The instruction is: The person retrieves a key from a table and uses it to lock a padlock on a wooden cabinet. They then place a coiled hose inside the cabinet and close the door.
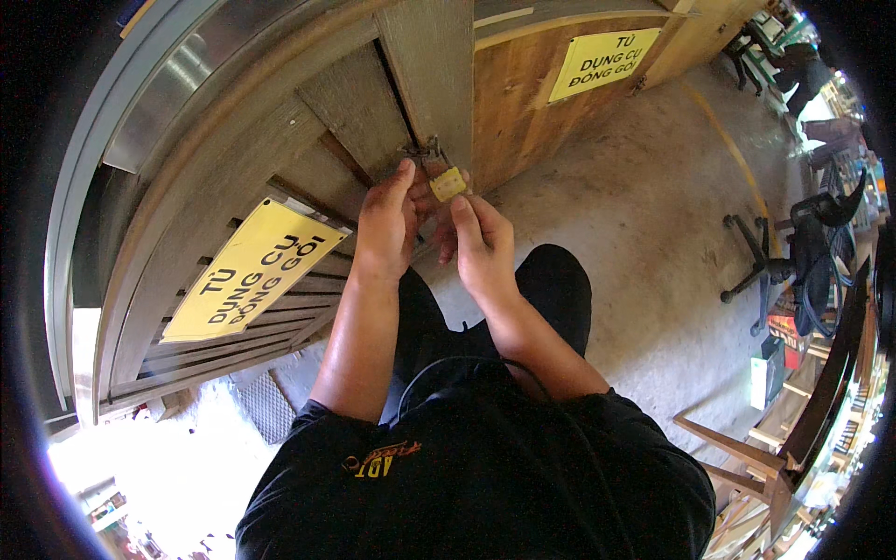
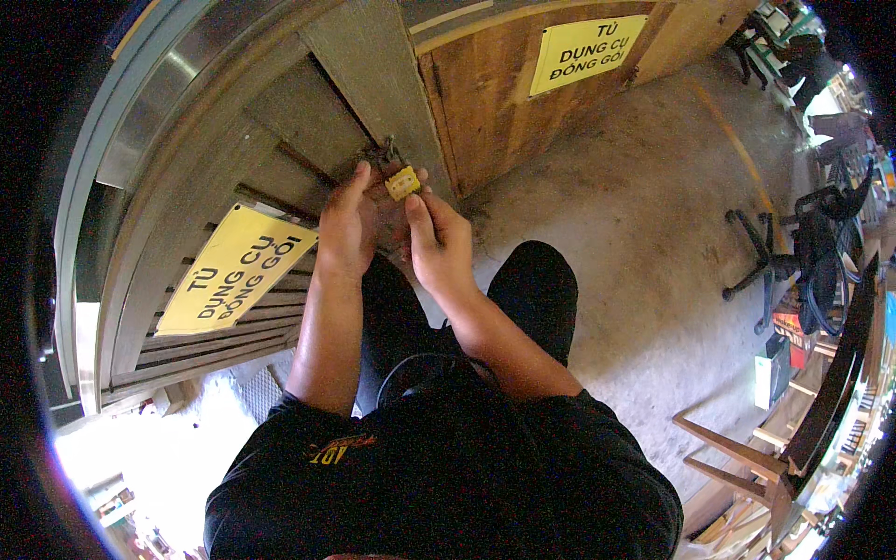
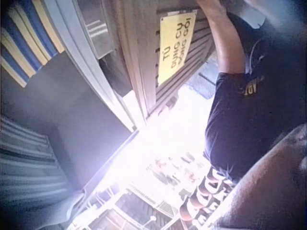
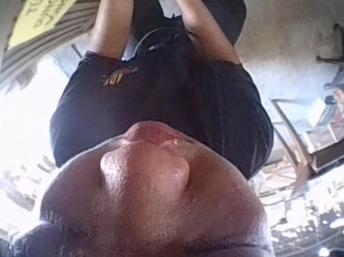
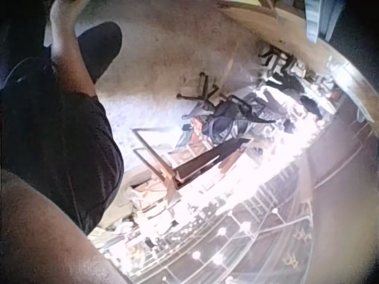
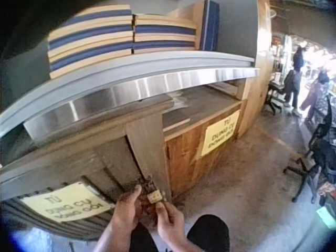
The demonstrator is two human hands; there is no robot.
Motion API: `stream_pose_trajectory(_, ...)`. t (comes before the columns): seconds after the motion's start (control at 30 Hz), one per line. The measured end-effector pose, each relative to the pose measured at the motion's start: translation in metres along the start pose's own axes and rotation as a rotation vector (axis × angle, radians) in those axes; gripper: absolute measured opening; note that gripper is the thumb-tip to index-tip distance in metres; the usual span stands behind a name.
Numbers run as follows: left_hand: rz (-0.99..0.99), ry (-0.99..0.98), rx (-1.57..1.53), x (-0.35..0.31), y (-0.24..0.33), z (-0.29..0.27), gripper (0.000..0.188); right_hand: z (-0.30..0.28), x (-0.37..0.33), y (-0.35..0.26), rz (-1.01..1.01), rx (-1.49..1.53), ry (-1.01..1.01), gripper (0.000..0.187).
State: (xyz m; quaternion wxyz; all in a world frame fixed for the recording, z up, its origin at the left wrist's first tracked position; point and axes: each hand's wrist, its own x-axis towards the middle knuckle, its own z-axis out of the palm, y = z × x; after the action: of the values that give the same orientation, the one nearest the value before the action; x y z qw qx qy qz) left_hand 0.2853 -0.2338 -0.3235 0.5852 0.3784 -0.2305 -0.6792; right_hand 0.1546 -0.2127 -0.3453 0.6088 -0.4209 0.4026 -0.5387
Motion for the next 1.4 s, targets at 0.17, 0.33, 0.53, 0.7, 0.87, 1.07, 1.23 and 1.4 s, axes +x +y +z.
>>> stream_pose_trajectory(0.17, 0.190, 0.106, 0.208, 0.007, 0.000, 0.011, 0.033, -0.008, 0.011, -0.001, -0.235, -0.433, 0.052, 0.028)
stream_pose_trajectory(0.33, 0.248, 0.171, 0.294, 0.009, 0.001, 0.010, 0.027, -0.009, 0.018, -0.011, -0.196, -0.424, -0.005, 0.028)
stream_pose_trajectory(0.53, 0.188, 0.158, 0.280, 0.004, 0.006, 0.007, 0.026, -0.010, 0.028, -0.039, 0.180, -0.004, -0.187, 0.031)
stream_pose_trajectory(0.7, 0.289, 0.204, 0.494, 0.007, 0.006, 0.014, 0.026, -0.011, 0.028, -0.026, -0.013, -0.436, -0.112, 0.027)
stream_pose_trajectory(0.87, 0.155, 0.157, 0.368, 0.007, 0.013, 0.008, 0.025, 0.011, 0.019, -0.027, 0.066, -0.332, -0.065, 0.024)
stream_pose_trajectory(1.07, 0.124, 0.142, 0.321, 0.010, 0.010, 0.007, 0.025, 0.012, 0.021, -0.019, -0.045, -0.332, -0.040, 0.022)
stream_pose_trajectory(1.23, 0.120, 0.087, 0.257, 0.007, 0.011, 0.006, 0.026, 0.012, 0.018, -0.019, 0.094, -0.177, -0.066, 0.021)
stream_pose_trajectory(1.4, 0.119, 0.082, 0.266, 0.004, 0.014, 0.012, 0.027, 0.013, 0.020, -0.020, 0.032, -0.183, -0.066, 0.020)
